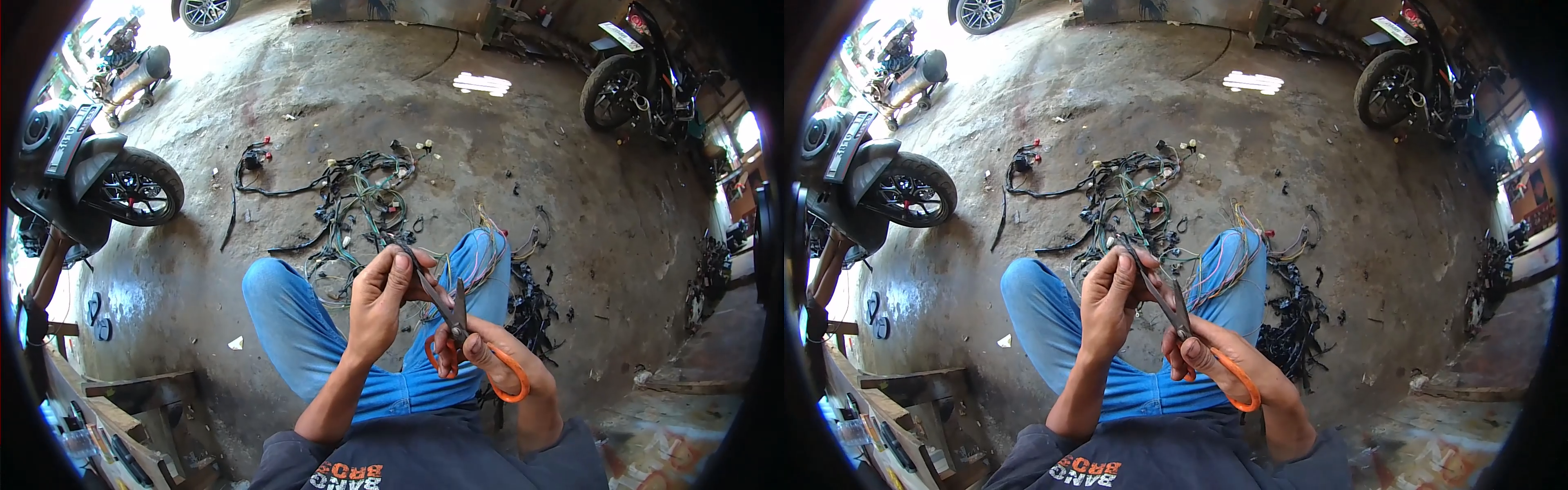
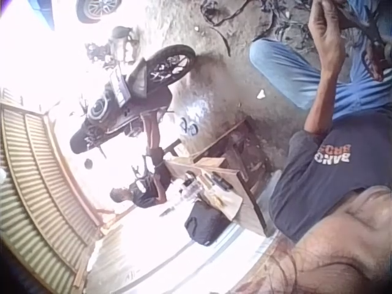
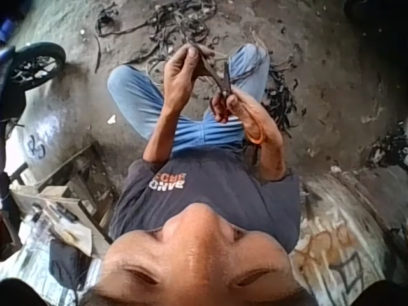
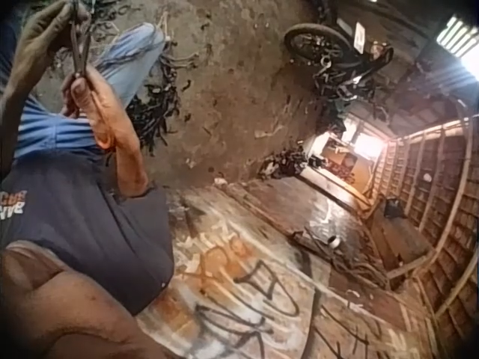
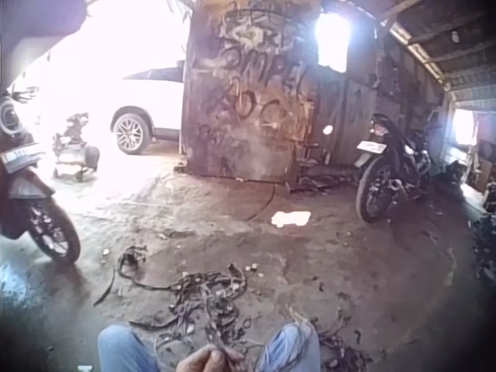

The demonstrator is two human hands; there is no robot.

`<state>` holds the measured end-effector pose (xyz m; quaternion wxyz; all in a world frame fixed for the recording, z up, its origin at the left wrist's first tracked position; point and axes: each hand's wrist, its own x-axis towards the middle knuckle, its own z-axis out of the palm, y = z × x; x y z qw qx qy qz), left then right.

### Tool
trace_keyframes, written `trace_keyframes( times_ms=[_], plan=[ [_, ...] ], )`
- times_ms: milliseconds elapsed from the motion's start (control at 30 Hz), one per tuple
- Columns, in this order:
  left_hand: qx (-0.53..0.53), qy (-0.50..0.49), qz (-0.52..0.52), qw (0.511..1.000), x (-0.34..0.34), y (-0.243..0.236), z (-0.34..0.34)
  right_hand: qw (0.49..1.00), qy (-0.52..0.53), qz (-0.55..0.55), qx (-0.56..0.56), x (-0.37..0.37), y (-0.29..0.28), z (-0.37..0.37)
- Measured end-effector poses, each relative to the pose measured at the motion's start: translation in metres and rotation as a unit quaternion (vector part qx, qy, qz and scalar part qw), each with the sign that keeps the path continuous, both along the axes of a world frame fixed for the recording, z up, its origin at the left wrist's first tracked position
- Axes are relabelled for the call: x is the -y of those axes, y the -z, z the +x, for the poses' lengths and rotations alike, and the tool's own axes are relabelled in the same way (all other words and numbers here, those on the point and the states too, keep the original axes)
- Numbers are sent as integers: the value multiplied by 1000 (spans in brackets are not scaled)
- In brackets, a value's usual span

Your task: Repairing a motorcycle wiring harness by cutting and stripping wires.

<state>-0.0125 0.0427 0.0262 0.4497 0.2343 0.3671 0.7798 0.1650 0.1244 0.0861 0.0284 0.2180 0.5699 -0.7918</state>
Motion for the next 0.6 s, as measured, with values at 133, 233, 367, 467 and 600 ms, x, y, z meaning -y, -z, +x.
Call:
trace_keyframes(
  times_ms=[133, 233, 367, 467, 600],
  plan=[
    [7, -14, 6, 1000, -2, 1, 0, 1000, 1, -11, 8, 0, 3, 4],
    [7, -17, 0, 1000, -2, 3, 2, 1000, 4, -8, 4, 0, 1, 2],
    [5, -27, 10, 1000, -3, 2, 4, 999, -4, -44, -16, 1, 2, 1],
    [20, -37, 22, 999, -5, 1, 6, 996, 1, -77, -40, 1, 7, 0],
    [47, -59, 45, 996, -6, 3, 9, 994, -4, -84, -69, 3, 11, -5]
  ],
)
